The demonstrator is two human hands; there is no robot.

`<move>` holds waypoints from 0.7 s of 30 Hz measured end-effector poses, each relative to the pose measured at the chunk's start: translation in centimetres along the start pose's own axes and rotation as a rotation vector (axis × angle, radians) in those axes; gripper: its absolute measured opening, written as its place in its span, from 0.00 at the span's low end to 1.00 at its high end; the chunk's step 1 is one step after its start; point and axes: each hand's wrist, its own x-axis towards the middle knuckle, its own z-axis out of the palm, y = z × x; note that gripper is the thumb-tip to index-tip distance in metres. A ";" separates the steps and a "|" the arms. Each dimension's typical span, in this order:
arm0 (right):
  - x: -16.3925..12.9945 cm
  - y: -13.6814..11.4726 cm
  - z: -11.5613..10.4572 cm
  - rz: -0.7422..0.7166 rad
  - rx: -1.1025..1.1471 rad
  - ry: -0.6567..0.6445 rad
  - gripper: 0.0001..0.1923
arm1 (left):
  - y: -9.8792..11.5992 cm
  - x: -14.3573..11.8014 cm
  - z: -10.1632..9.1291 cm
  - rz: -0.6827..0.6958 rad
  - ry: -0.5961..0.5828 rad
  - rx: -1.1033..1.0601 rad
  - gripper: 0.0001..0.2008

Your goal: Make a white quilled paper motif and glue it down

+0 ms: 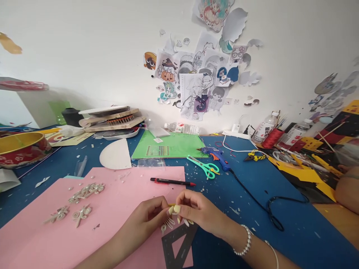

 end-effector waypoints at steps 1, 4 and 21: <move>0.0 -0.1 0.0 0.006 -0.018 -0.010 0.10 | -0.1 0.0 0.0 -0.003 -0.010 0.005 0.16; -0.2 -0.3 -0.1 0.028 -0.088 -0.026 0.08 | -0.2 0.0 -0.2 -0.005 -0.022 0.020 0.16; -0.5 -0.6 -0.8 -0.040 -0.162 -0.230 0.10 | 0.1 -0.4 -0.4 0.073 -0.166 -0.072 0.15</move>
